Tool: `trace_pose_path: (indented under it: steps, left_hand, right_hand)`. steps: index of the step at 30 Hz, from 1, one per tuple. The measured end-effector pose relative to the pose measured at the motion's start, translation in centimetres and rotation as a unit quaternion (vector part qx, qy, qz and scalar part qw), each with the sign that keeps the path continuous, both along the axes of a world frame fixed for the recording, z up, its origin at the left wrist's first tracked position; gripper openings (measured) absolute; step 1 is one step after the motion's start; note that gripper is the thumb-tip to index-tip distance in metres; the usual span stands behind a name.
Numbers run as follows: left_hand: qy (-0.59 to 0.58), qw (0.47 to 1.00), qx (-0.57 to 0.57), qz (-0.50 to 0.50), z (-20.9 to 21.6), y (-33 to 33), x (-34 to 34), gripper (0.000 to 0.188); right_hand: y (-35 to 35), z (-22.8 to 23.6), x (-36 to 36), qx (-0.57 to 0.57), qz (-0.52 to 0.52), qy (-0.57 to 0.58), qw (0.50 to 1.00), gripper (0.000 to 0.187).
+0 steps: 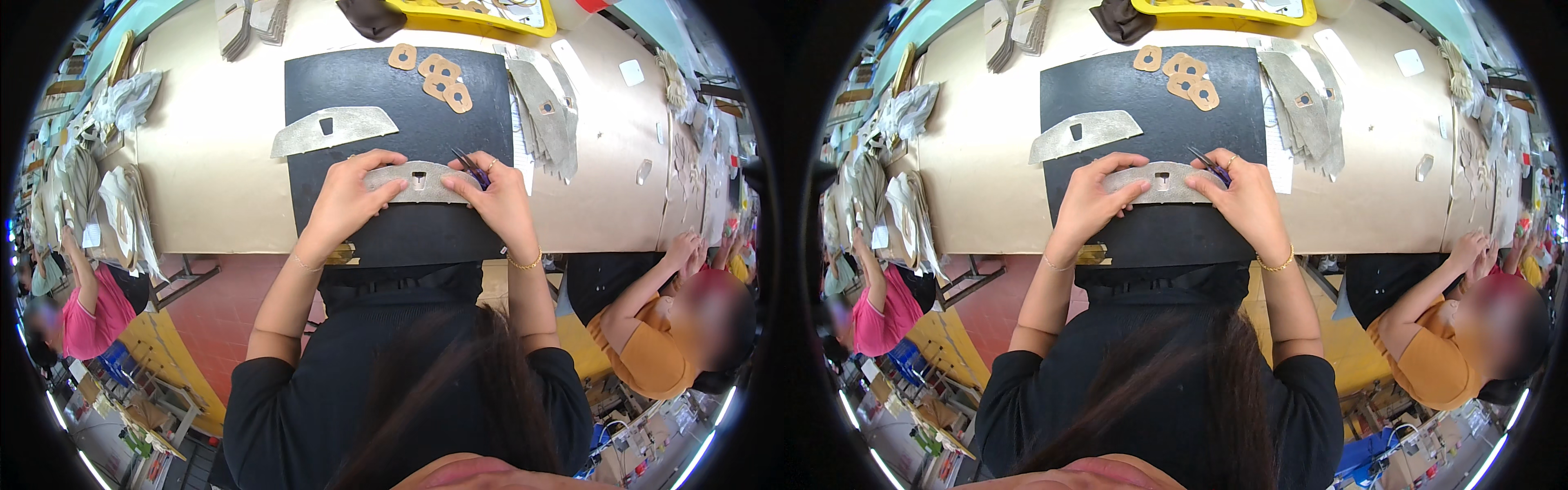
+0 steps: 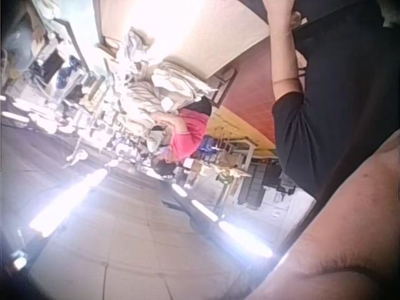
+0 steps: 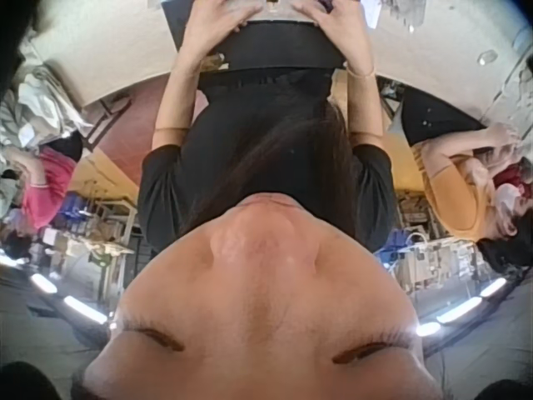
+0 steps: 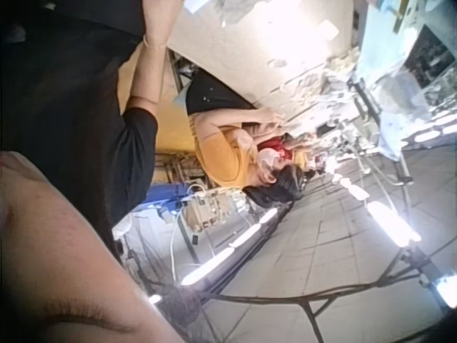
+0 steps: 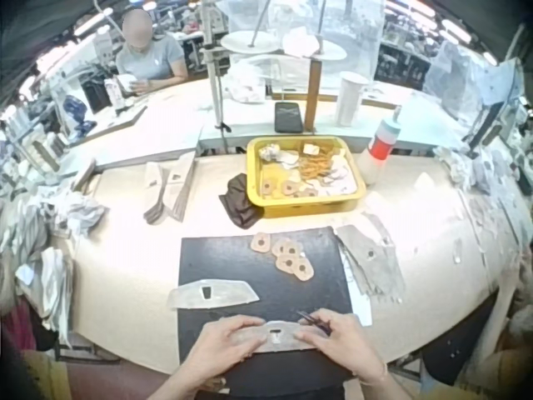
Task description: The person repeatedly trims the edges of small fabric pieces using a small blade tool. They pick up each piece, trim along the edges, and place the trimmed pieces on the table. The process is repeated for multiple pieces throughout the clip.
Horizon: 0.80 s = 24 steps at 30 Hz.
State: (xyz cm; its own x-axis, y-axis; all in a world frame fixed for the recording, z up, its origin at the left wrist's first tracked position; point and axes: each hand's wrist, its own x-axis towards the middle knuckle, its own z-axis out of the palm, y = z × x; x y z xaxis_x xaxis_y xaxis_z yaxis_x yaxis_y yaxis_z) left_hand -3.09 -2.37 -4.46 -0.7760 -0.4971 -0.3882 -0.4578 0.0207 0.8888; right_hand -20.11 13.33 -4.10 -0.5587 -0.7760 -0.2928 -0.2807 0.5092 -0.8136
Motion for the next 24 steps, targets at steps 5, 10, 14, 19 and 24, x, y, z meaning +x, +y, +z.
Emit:
trace_pose_path:
  steps: [5,10,14,19,24]
  left_hand:
    - [0.029,0.994,-0.103,-0.012,-0.6,0.1,-0.3,0.031]
    - [0.022,0.995,-0.096,-0.016,-0.3,0.0,-0.4,0.031]
    - [-0.011,0.999,-0.05,-0.004,0.3,0.0,-0.5,0.031]
    - [-0.002,0.998,-0.067,-0.009,0.1,0.0,-0.5,0.031]
    - [0.011,0.994,-0.105,-0.016,-0.6,-0.1,-0.4,0.031]
  right_hand:
    - [-0.3,0.0,-0.3,0.014,0.01,0.023,1.0,0.03]
    - [-0.5,0.1,-0.5,0.02,0.018,0.029,0.999,0.03]
    - [-0.6,0.3,-0.5,0.032,0.019,0.011,0.999,0.03]
    - [-0.6,0.1,-0.5,0.025,0.018,0.018,0.999,0.03]
    - [-0.6,0.1,-0.6,0.028,0.025,0.027,0.999,0.03]
